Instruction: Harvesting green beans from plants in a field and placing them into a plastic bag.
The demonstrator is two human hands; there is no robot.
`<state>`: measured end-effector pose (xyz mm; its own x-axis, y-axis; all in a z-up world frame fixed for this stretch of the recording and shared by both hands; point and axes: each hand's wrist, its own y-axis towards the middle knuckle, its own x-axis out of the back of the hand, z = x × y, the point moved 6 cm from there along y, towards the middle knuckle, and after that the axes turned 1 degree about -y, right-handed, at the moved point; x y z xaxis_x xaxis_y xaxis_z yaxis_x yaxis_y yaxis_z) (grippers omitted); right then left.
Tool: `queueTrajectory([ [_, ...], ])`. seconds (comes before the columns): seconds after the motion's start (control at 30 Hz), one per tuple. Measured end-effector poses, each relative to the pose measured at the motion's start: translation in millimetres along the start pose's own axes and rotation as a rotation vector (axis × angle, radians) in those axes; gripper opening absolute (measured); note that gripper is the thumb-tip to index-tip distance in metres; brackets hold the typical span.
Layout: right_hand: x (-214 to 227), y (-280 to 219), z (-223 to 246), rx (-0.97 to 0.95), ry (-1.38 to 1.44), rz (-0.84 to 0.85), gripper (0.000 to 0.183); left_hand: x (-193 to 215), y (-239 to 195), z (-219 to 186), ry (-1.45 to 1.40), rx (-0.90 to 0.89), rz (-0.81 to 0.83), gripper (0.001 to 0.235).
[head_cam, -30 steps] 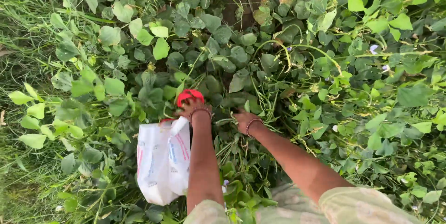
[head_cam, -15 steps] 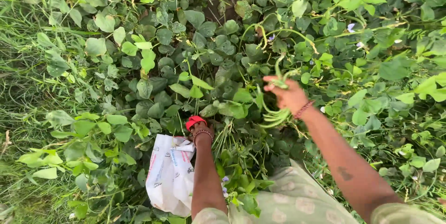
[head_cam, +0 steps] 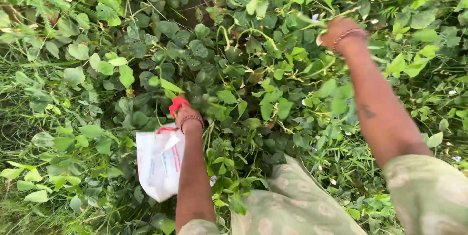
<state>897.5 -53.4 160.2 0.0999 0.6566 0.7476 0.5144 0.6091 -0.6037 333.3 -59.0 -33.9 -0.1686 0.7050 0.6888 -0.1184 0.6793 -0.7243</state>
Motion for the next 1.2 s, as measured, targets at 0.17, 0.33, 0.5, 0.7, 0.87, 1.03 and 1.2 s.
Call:
queueTrajectory([
  [0.17, -120.3, -30.8, 44.0, 0.021, 0.145, 0.306, 0.062, 58.0, -10.0, -103.2, -0.178, -0.206, -0.278, 0.038],
  [0.33, -268.3, -95.8, 69.6, 0.017, 0.312, 0.453, 0.070, 68.4, -71.6, -251.6, -0.151, -0.692, -0.247, 0.063],
  [0.5, -362.5, -131.8, 95.4, -0.040, 0.418, 0.418, 0.063, 32.9, -153.0, -358.0, 0.117, -0.887, 0.071, 0.050],
  [0.7, -391.6, -167.4, 111.6, 0.017, 0.484, 0.461, 0.056, -83.7, -161.7, -335.3, 0.826, -0.735, 0.524, 0.090],
  [0.87, -382.7, -199.6, 108.1, -0.015, 0.607, 0.421, 0.057, -163.2, -130.7, -236.5, 0.739, -0.638, 0.527, 0.096],
  [1.03, -469.4, -212.8, 125.5, 0.130, 0.557, 0.305, 0.052, -125.6, -167.4, -239.3, 0.712, -0.747, 0.418, 0.096],
  [1.2, -529.0, -225.8, 146.2, 0.308, 0.372, 0.366, 0.035, -125.5, -190.8, -295.0, 0.798, -1.069, 0.155, 0.087],
])
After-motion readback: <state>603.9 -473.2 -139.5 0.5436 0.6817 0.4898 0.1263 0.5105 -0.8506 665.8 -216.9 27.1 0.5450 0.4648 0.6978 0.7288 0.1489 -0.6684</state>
